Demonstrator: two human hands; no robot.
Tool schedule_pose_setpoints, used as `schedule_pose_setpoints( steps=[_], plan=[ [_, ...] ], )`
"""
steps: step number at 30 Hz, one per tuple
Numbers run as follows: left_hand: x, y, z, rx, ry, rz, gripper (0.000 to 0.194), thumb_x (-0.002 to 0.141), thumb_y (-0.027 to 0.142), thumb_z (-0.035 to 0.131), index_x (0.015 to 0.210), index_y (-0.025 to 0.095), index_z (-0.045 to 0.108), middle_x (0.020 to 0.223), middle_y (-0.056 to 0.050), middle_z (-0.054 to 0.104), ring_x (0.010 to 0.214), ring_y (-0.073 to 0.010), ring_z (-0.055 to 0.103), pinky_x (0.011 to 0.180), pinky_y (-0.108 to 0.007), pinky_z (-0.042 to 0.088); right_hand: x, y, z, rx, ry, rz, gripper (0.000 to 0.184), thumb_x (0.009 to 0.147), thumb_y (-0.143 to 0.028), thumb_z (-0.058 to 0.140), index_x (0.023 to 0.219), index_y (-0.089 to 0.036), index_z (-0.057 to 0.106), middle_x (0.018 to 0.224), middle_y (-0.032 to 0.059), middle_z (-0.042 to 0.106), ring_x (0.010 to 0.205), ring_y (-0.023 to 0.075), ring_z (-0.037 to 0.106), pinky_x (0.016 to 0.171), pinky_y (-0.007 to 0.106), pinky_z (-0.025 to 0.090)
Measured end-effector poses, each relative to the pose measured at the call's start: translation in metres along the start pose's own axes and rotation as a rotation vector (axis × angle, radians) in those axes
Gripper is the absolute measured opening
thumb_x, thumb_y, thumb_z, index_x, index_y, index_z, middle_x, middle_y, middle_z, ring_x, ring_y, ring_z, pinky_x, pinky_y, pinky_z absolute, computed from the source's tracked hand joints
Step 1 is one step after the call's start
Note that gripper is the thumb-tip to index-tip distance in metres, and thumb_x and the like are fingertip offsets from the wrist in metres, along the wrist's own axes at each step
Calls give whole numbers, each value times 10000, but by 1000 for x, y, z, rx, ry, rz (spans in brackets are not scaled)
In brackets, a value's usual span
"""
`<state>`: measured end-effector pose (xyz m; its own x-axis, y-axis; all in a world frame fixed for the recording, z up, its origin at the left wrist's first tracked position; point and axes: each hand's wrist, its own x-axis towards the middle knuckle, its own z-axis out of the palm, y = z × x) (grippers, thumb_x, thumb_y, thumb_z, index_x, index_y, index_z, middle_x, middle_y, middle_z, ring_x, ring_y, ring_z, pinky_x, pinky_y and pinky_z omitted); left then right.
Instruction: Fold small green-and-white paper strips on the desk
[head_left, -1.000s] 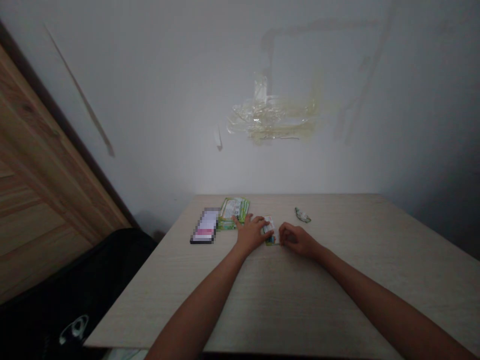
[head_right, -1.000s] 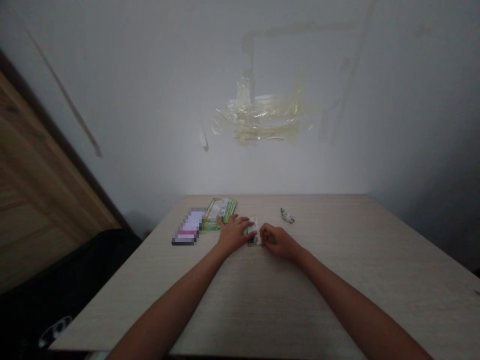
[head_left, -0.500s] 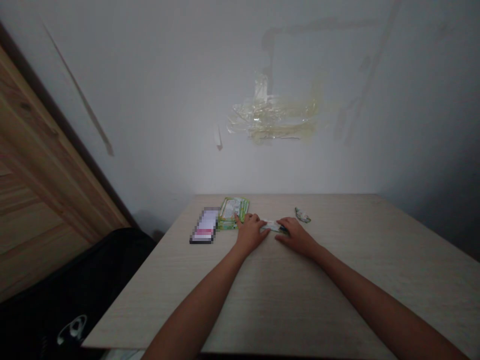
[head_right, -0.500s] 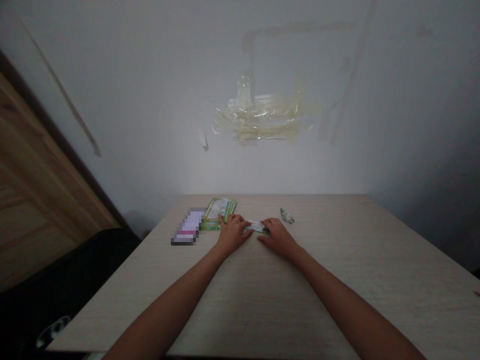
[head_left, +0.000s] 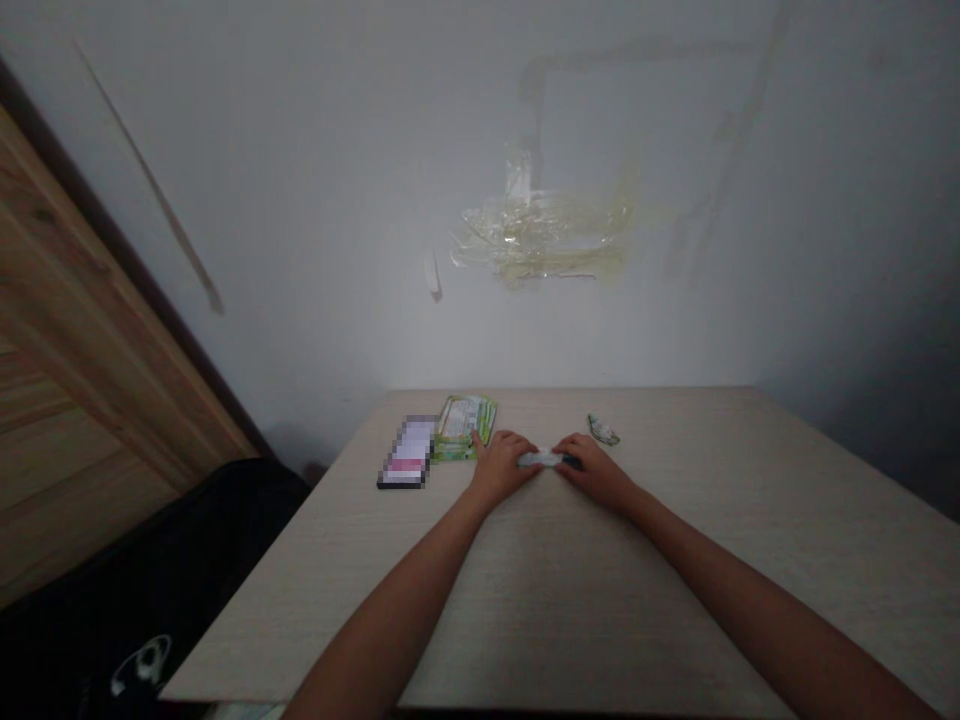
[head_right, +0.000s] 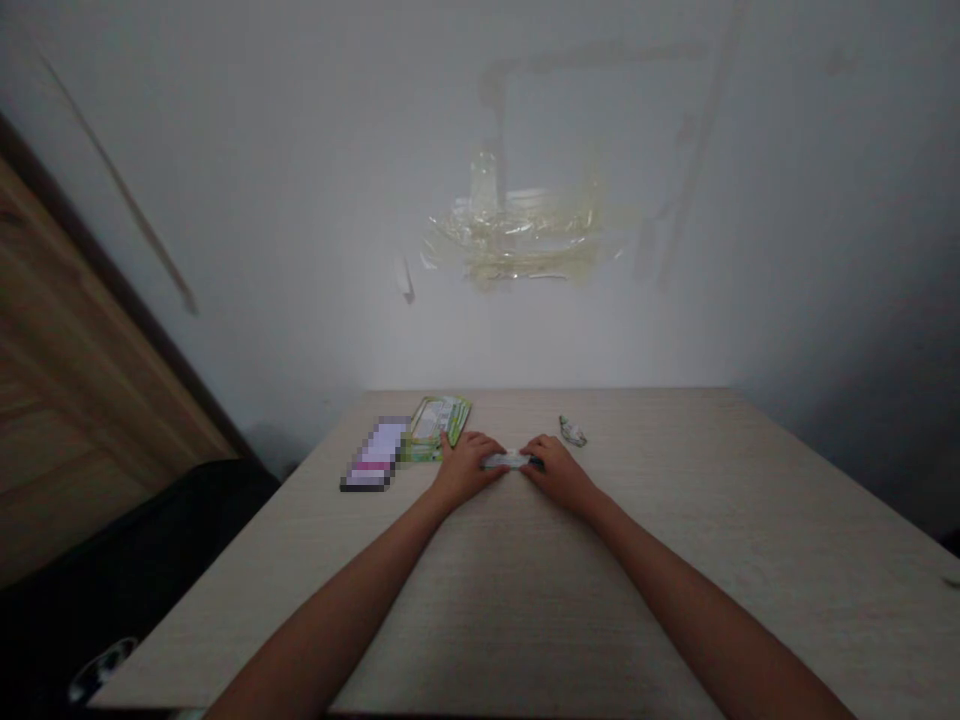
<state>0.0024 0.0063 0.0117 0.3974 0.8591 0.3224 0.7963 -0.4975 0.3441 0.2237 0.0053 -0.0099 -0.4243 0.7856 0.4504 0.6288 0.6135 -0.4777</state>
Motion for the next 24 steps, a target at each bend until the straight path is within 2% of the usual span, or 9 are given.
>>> schedule_pose_setpoints(
  steps=[6,11,17,21,24],
  plan=[
    [-1,0,-1,-9,8,7,253,848,484,608,1030,329,692,1150,-4,680,1211,-258,469,1119,-669,-51,0,0,0,-4,20,-8,220,871,-251,608,1061,-164,678,1036,113,641,1016,232,567,943,397,449],
    [-1,0,0,-31,41,16,224,884,469,568,1008,328,691,1127,6,690,1197,-249,480,1087,-701,-91,1,0,1,0,27,-9,217,897,-276,581,1052,-162,680,1025,113,656,1005,226,578,929,386,457],
    [0,0,1,20,36,24,292,925,502,480,1030,329,690,1130,-12,693,1204,-249,480,1095,-702,-37,2,-6,-2,-16,47,15,225,928,-320,537,982,-164,691,961,101,691,947,226,604,893,374,466],
    [1,-2,4,53,45,12,346,856,537,577,1139,350,643,1176,-21,667,1276,-282,419,1097,-714,-21,1,-10,-5,3,95,107,265,933,-352,517,1042,-173,680,981,101,707,935,230,630,875,376,478],
    [1,-3,7,81,93,-20,546,798,516,659,1306,372,519,1298,-42,591,1316,-299,382,1106,-713,8,0,-10,-6,31,123,163,305,940,-360,487,1108,-172,659,1035,108,706,954,232,639,888,386,480]
  ],
)
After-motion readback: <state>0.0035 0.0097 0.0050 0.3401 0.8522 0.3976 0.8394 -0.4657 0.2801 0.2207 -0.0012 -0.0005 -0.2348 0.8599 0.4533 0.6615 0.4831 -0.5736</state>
